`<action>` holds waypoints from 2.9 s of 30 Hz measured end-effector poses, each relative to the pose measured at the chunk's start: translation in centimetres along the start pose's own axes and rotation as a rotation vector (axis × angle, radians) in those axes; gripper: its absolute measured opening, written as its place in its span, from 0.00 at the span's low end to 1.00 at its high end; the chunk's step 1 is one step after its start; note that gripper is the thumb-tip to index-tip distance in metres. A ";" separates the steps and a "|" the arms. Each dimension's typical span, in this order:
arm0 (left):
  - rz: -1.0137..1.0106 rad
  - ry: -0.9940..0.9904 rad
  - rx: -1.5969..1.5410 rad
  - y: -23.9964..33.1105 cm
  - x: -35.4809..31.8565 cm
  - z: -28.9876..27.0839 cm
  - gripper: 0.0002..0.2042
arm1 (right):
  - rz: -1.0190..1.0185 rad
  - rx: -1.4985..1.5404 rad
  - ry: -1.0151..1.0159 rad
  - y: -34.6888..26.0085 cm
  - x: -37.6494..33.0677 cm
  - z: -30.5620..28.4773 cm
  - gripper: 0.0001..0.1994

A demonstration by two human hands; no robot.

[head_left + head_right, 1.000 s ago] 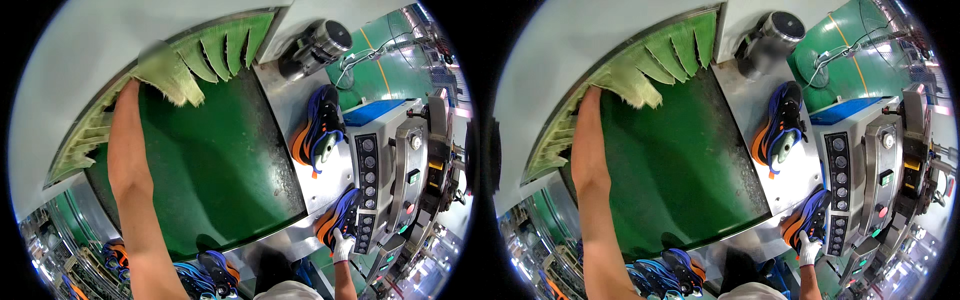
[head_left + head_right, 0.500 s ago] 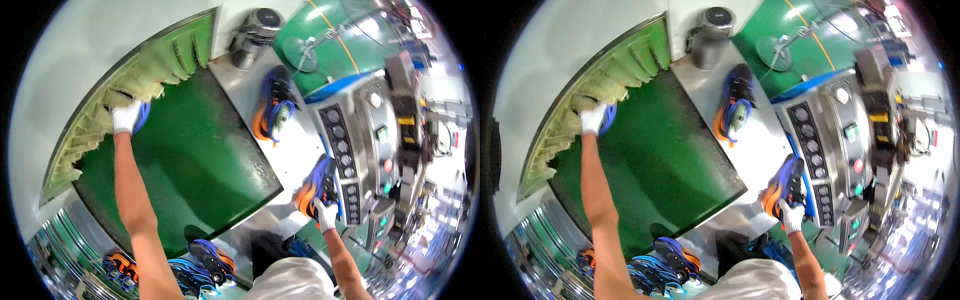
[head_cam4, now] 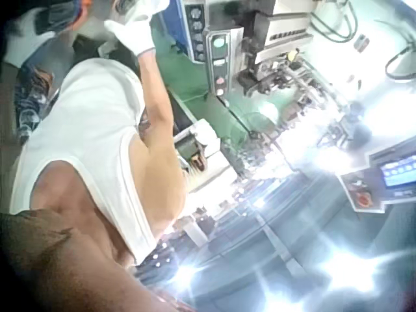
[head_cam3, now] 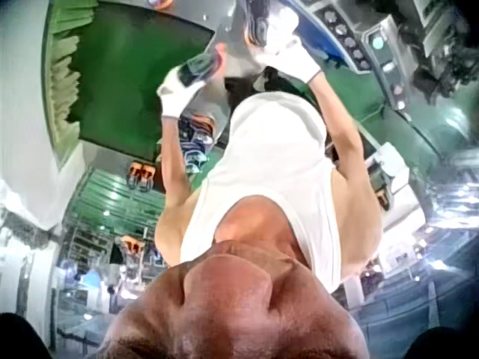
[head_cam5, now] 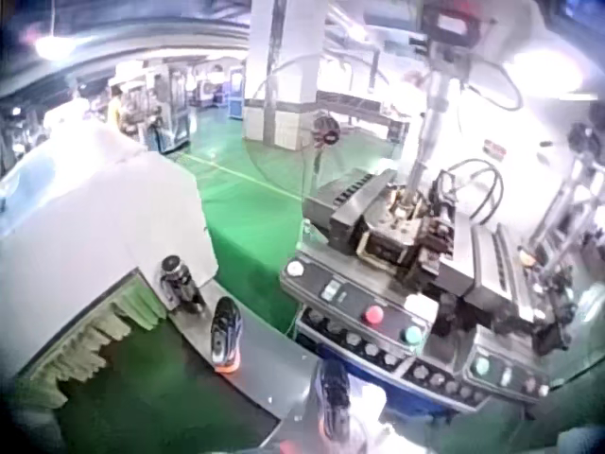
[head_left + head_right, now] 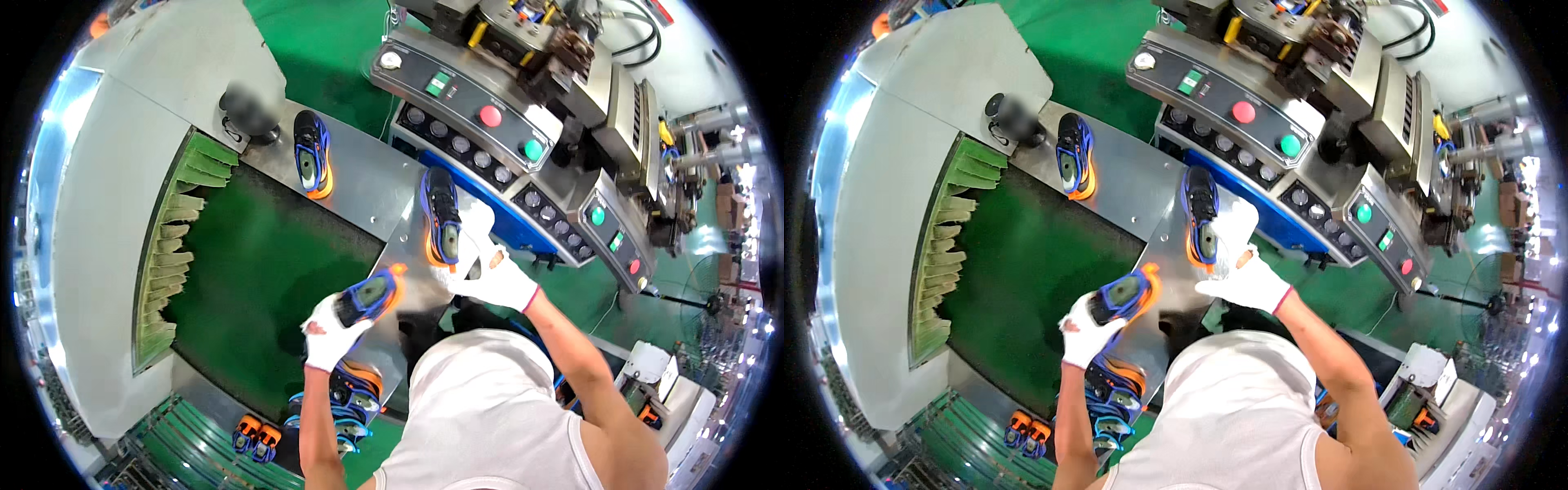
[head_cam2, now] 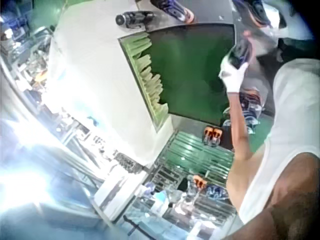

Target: The person places a shoe into a pressing machine, activates the press, and then moves the pressed shoe to a conveyor belt. The person repeats this process with several shoes from a nearby rack.

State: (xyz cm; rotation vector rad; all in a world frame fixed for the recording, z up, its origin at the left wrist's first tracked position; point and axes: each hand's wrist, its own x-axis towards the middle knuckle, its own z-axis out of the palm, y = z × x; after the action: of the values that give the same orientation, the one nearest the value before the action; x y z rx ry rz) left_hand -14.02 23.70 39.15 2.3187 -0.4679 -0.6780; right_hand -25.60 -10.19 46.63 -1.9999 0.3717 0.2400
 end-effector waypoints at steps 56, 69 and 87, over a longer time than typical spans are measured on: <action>0.591 0.281 0.415 55.9 44.9 2.0 0.35 | 0.212 1.431 0.804 7.8 -8.5 -25.8 0.19; -0.162 0.485 0.142 18.4 13.5 0.7 0.30 | 0.161 1.143 0.718 4.0 35.9 -39.2 0.14; -0.805 0.660 -0.250 7.1 3.2 17.6 0.38 | 0.483 -0.594 0.644 7.8 45.0 -40.5 0.30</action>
State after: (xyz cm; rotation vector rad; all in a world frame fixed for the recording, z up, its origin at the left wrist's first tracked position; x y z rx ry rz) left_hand -22.71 8.25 31.65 2.2656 0.8353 -0.2426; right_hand 13.72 -56.73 43.13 -2.5176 1.3262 -0.0152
